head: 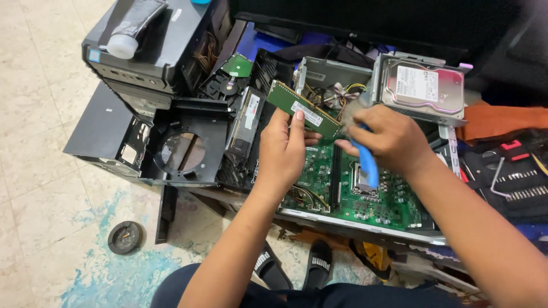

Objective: Cleaning a RAM stick and a computer motherboard using a brush and a plastic tool.

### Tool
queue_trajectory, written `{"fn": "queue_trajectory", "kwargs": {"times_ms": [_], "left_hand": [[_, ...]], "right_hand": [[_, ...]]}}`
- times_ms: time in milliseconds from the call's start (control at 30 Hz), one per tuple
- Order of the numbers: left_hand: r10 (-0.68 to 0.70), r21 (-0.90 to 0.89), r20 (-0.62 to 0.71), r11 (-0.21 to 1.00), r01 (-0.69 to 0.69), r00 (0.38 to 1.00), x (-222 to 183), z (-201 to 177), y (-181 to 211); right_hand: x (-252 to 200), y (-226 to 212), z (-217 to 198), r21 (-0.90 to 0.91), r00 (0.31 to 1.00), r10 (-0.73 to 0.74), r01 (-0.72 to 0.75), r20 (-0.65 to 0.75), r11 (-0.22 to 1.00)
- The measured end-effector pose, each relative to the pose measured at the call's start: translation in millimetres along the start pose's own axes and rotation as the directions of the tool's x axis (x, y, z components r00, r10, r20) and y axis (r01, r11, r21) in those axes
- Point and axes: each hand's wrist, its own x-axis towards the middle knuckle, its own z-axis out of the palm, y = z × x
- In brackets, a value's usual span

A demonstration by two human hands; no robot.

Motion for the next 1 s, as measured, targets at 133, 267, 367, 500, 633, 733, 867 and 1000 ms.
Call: {"fn": "queue_trajectory", "kwargs": {"times_ms": [133,267,367,500,633,733,867,1000], "left_hand": [[-0.020,0.003,-0.009,1.000,0.020,1.000,-1,-1,1],[-0.034,-0.007,-0.012,0.999,0.034,0.999,-1,-1,-3],[-0.047,-0.031,-0.020,0.998,0.047,0.999,0,0,-2],[-0.082,-0.048,-0.039,0.996,0.080,0.996,-1,-1,1],[-0.165,0.006,-0.041,0.986,0.166,0.985,-1,0,18],[-0.241,0.075,-0.031,0.967,0.243,0.970,0,0,30],[-0.239,0.086,-0.040,0.967,0.241,0.970,-1,1,30],[-0.231,0.099,-0.036,0.967,0.234,0.972,-1,1,31]], "right_hand": [[-8,2,-2,0.075,0.988,0.156,-0.154,-0.022,0.985],[-6,7,-10,0.177,0.952,0.307,-0.300,-0.015,0.938],[-5,6,-14,0.179,0.909,0.416,-0.411,0.007,0.894],[1,3,-23,0.135,0.904,0.426,-0.418,-0.033,0.898],[7,-1,-30,0.200,0.841,0.541,-0.526,-0.022,0.827],[9,1,-33,0.269,0.820,0.572,-0.548,-0.014,0.792],[6,4,-33,0.279,0.817,0.576,-0.557,0.015,0.782],[8,3,-34,0.266,0.831,0.556,-0.537,0.001,0.801]]}}
